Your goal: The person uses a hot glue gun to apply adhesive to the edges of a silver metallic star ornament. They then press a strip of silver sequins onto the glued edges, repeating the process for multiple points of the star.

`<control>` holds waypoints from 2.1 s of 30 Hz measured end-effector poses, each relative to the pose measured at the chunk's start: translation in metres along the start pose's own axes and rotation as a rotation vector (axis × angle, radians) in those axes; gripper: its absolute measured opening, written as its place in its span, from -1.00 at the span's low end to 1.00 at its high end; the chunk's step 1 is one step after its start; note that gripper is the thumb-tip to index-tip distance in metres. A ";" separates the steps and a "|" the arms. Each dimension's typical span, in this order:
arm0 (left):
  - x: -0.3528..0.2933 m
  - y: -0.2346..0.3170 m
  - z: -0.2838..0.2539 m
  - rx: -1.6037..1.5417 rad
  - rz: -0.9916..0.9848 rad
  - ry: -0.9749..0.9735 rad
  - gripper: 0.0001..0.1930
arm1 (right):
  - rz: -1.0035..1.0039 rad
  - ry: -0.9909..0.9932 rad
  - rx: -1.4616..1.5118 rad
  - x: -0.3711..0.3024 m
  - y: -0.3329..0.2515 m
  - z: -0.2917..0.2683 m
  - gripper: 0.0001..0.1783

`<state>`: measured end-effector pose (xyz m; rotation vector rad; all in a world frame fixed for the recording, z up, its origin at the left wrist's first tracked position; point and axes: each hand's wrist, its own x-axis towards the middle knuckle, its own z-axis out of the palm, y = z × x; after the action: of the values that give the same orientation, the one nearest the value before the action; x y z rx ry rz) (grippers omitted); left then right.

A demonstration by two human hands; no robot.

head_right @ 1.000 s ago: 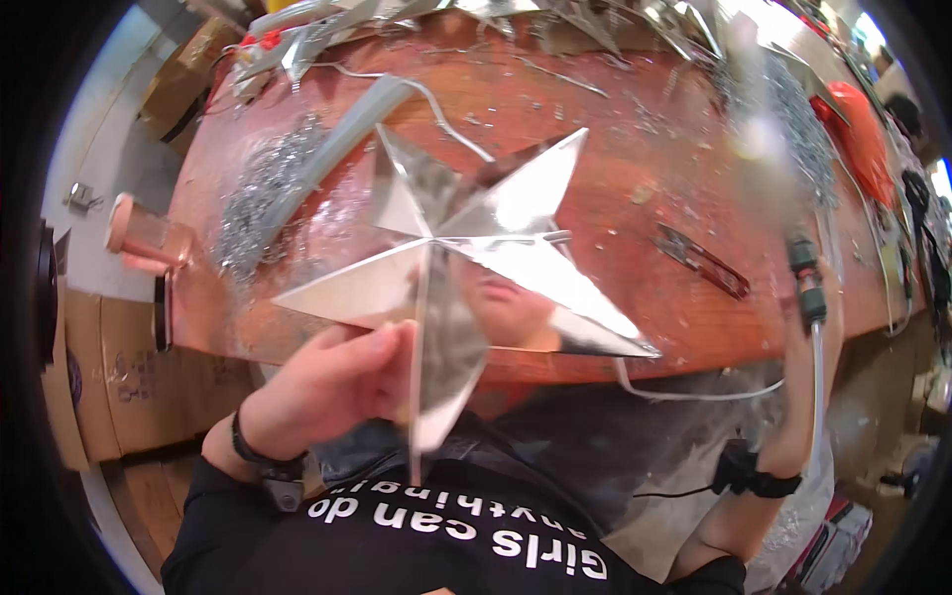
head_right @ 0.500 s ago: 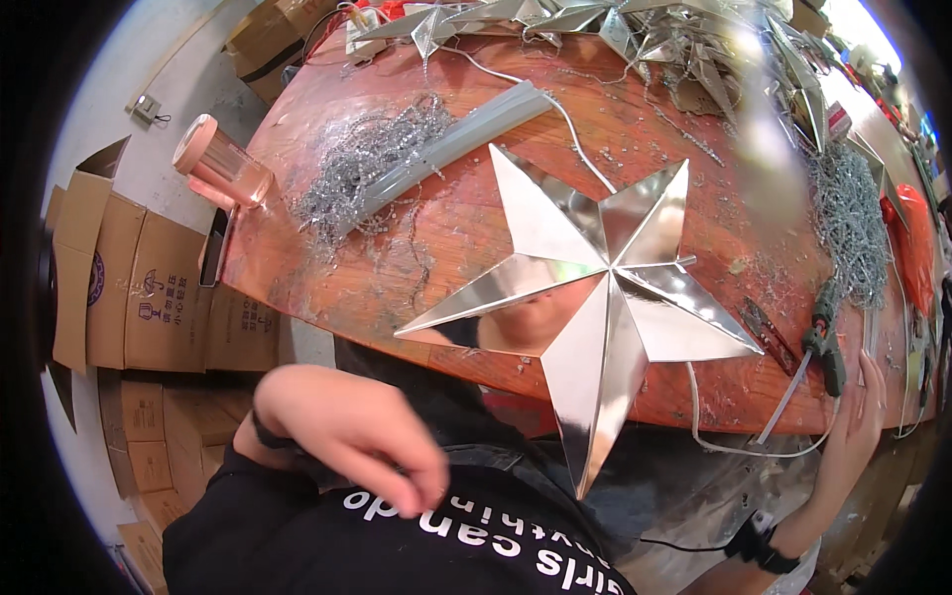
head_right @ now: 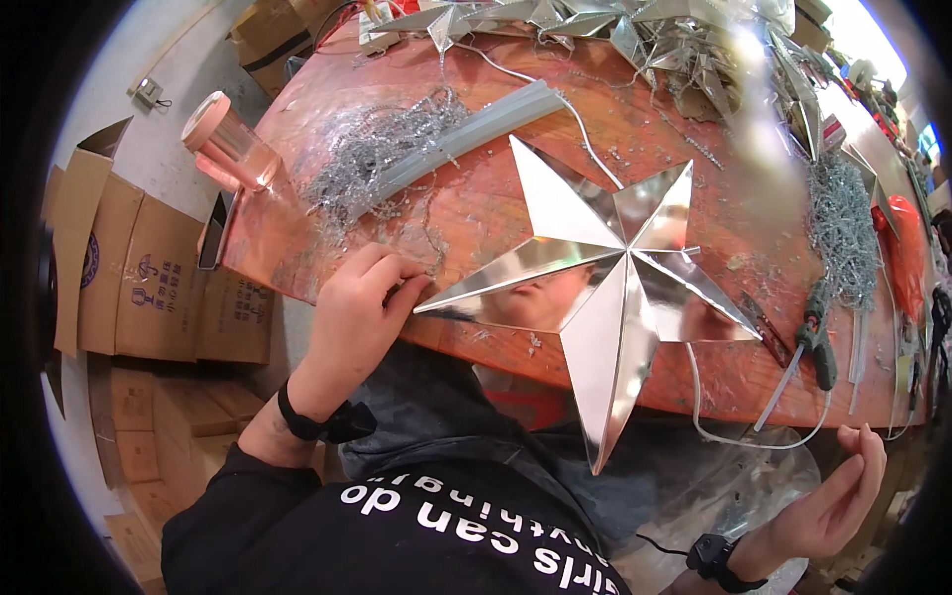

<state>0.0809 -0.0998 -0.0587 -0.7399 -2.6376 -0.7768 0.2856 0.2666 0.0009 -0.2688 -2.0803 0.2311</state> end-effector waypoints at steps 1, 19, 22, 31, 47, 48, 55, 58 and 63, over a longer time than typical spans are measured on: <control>0.000 -0.004 -0.001 0.045 0.044 0.006 -0.90 | -0.038 0.023 0.077 0.000 -0.003 0.000 -0.74; 0.160 0.112 -0.222 -0.495 0.155 0.043 -0.73 | -0.082 -0.469 1.219 0.127 -0.173 0.101 -0.49; 0.163 0.136 -0.235 -0.638 0.163 0.028 -0.74 | -0.172 -0.371 1.262 0.150 -0.198 0.133 -0.29; 0.140 0.163 -0.225 -0.886 0.217 -0.044 -0.73 | 0.280 -0.549 1.754 0.147 -0.210 0.084 -0.63; 0.110 0.133 -0.034 -1.066 0.073 -0.520 -0.90 | 0.826 -0.549 1.372 0.060 -0.082 0.023 -0.82; 0.108 0.134 -0.030 -1.068 0.054 -0.522 -0.90 | 0.851 -0.558 1.355 0.057 -0.078 0.025 -0.82; 0.103 0.125 -0.014 -0.791 0.106 -0.516 -0.93 | 0.841 -0.825 1.116 0.056 -0.065 0.032 -0.81; 0.104 0.124 -0.016 -0.661 0.156 -0.543 -0.92 | 0.603 -0.968 1.018 0.052 -0.051 0.037 -0.80; 0.103 0.126 -0.018 -0.778 -0.033 -0.663 -0.89 | 0.279 -1.210 0.913 0.064 -0.040 0.039 -0.70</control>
<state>0.0677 0.0209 0.0506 -1.3314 -2.8528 -1.8931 0.2163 0.2443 0.0451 0.2254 -2.7577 1.8070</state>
